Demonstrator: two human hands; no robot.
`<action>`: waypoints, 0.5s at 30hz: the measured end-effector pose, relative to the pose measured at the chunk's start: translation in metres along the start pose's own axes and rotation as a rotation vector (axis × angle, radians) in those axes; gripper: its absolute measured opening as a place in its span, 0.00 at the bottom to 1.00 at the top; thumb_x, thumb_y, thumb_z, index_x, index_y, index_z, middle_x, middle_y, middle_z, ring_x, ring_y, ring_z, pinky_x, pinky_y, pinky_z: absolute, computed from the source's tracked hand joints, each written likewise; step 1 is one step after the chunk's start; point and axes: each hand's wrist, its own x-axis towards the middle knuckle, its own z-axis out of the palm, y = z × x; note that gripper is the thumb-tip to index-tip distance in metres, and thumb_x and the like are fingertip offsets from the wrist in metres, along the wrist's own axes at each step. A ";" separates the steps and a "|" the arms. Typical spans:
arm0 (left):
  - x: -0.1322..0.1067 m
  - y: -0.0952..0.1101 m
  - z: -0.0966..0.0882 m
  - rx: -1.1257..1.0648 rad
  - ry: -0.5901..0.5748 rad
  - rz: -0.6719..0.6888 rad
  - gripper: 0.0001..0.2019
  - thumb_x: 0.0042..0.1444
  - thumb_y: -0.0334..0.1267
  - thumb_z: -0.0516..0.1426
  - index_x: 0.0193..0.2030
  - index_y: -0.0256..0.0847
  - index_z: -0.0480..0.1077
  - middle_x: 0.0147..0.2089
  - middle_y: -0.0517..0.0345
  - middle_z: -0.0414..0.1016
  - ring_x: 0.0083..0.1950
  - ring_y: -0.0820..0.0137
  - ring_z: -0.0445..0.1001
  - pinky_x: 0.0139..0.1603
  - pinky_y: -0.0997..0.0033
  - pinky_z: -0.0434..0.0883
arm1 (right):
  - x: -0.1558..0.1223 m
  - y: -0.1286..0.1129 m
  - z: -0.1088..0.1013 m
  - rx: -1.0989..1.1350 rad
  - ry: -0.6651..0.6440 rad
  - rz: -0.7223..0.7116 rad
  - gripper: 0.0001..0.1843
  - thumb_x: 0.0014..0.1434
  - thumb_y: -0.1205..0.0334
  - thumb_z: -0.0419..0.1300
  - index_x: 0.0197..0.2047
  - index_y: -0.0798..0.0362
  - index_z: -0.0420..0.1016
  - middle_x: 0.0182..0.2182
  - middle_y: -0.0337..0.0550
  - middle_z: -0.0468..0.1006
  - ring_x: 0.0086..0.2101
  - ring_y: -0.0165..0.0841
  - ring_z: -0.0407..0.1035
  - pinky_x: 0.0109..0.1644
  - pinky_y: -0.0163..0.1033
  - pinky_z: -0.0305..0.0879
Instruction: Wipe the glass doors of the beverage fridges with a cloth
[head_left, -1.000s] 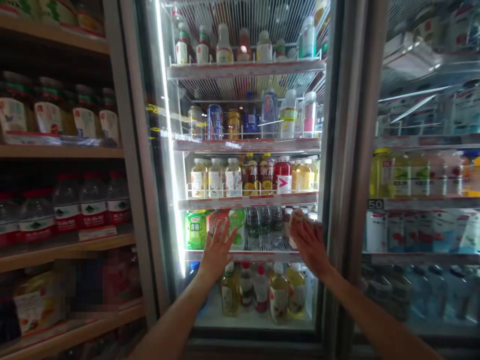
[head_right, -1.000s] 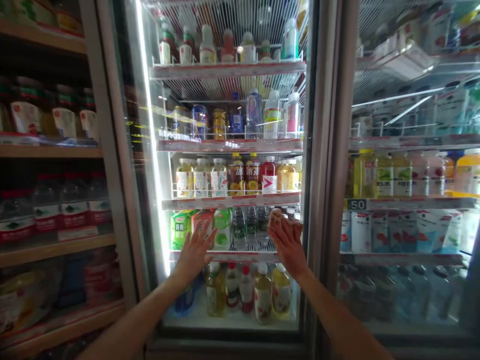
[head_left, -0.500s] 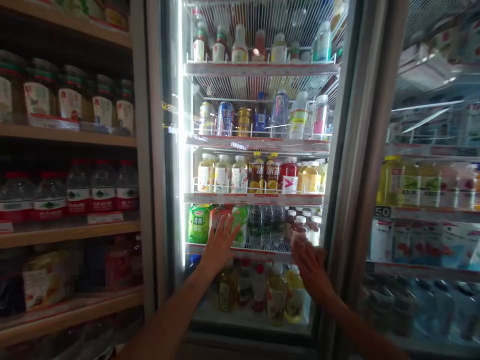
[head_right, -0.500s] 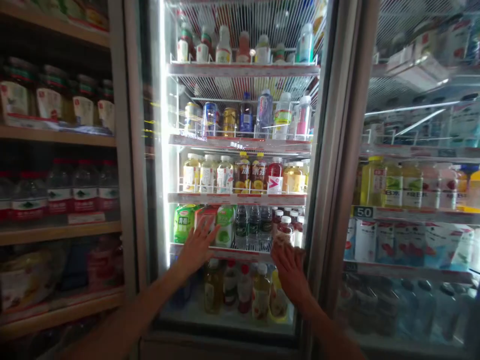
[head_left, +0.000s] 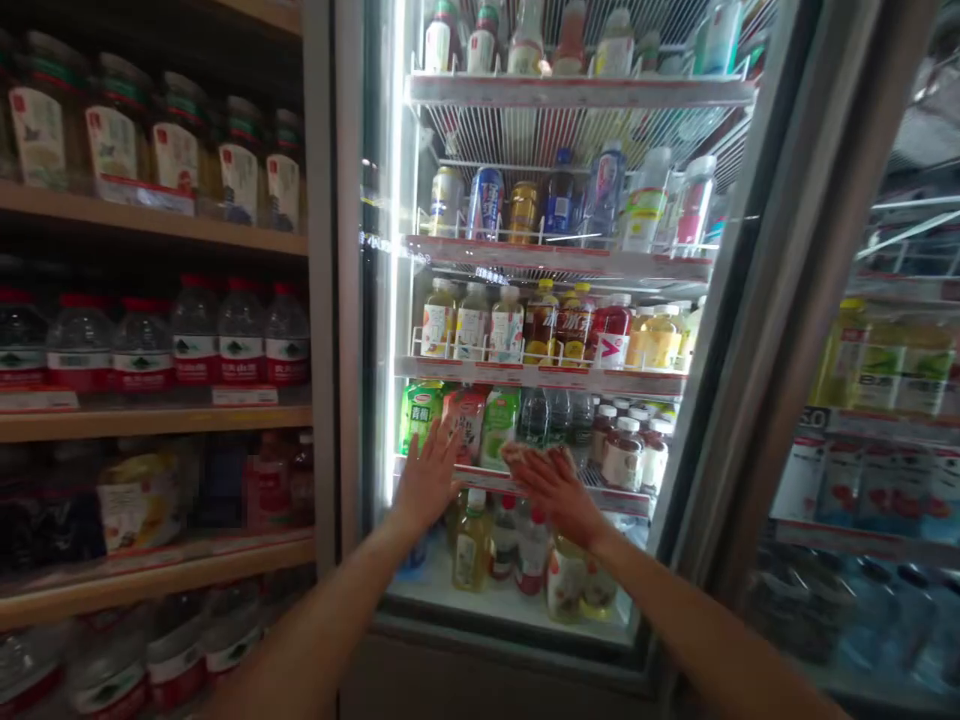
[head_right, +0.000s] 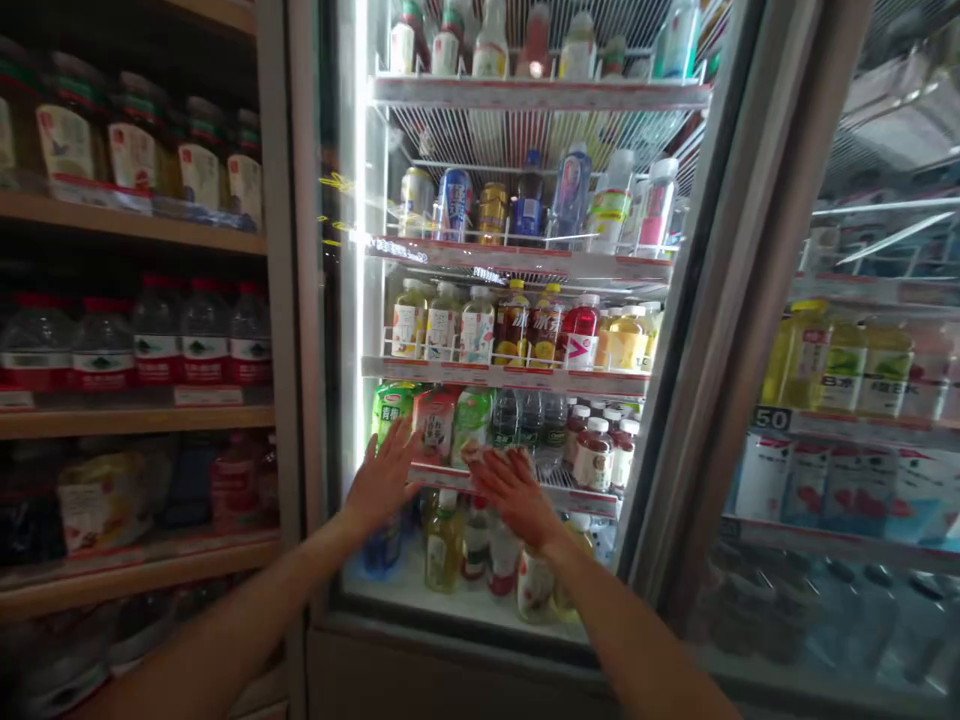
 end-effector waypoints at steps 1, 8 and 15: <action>-0.001 -0.004 0.001 0.005 -0.005 0.004 0.34 0.53 0.42 0.57 0.65 0.34 0.52 0.70 0.44 0.42 0.70 0.55 0.41 0.66 0.48 0.51 | 0.009 -0.001 0.002 -0.014 0.011 0.059 0.25 0.59 0.69 0.51 0.60 0.46 0.62 0.61 0.38 0.62 0.65 0.35 0.40 0.68 0.53 0.32; 0.006 -0.017 -0.007 0.022 0.031 0.005 0.34 0.54 0.42 0.55 0.66 0.35 0.50 0.69 0.44 0.45 0.70 0.57 0.42 0.66 0.49 0.51 | 0.066 -0.012 0.011 0.039 0.010 0.101 0.29 0.57 0.71 0.52 0.62 0.50 0.59 0.62 0.42 0.59 0.65 0.38 0.39 0.67 0.56 0.38; 0.017 -0.028 -0.021 0.008 -0.011 -0.091 0.36 0.54 0.40 0.55 0.67 0.34 0.46 0.70 0.42 0.41 0.70 0.55 0.40 0.64 0.48 0.55 | 0.107 -0.021 0.013 0.084 0.028 0.210 0.28 0.59 0.69 0.51 0.63 0.52 0.57 0.63 0.45 0.57 0.65 0.40 0.40 0.66 0.58 0.39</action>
